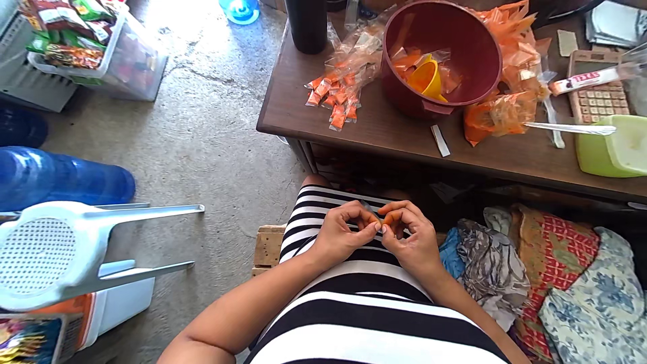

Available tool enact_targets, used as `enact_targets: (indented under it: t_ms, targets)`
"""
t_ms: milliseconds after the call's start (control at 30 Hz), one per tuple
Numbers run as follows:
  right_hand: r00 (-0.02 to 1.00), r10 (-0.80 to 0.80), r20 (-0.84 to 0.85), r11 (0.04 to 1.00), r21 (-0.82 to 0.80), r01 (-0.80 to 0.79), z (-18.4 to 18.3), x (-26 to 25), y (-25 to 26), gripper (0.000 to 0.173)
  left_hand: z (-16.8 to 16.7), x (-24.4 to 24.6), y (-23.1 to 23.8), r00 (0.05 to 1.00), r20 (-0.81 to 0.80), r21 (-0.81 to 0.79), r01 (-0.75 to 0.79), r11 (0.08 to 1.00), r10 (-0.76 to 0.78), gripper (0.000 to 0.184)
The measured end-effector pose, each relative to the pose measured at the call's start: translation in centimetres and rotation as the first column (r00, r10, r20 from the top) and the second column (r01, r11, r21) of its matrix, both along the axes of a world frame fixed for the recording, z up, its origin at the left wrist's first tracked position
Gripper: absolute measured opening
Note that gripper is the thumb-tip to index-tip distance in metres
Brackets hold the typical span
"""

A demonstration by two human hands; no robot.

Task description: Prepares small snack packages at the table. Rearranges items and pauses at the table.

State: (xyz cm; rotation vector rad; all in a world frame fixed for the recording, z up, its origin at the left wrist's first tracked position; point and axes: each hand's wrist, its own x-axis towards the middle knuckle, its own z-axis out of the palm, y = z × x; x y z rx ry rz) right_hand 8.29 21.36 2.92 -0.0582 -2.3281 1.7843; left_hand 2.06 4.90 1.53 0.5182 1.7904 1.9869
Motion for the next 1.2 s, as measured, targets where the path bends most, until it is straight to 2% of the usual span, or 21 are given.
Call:
enact_targets:
  t_ms: [233,433,633,1200]
  targets:
    - [0.999,0.033,-0.010,0.997,-0.063,-0.034,-0.19,0.01,-0.10,0.007,0.14,0.11,0.28,1.000,-0.002,0.020,0.012,1.000,-0.012,0.004]
    - [0.997,0.037,0.067,0.970,-0.243,-0.019,-0.12,0.20,-0.02,0.010,0.27,0.15,0.30,0.998,0.069,0.035,-0.011,0.999,0.009,0.004]
    - [0.996,0.034,0.084,0.966,-0.259,-0.011,0.06,0.23,0.30,0.013,0.31,0.23,0.21,0.995,0.095,0.041,-0.027,0.999,0.023,0.005]
    - [0.995,0.018,0.097,0.945,-0.326,0.014,-0.10,0.33,-0.20,0.006,0.38,0.34,0.32,0.992,0.124,0.071,-0.009,0.997,0.000,0.005]
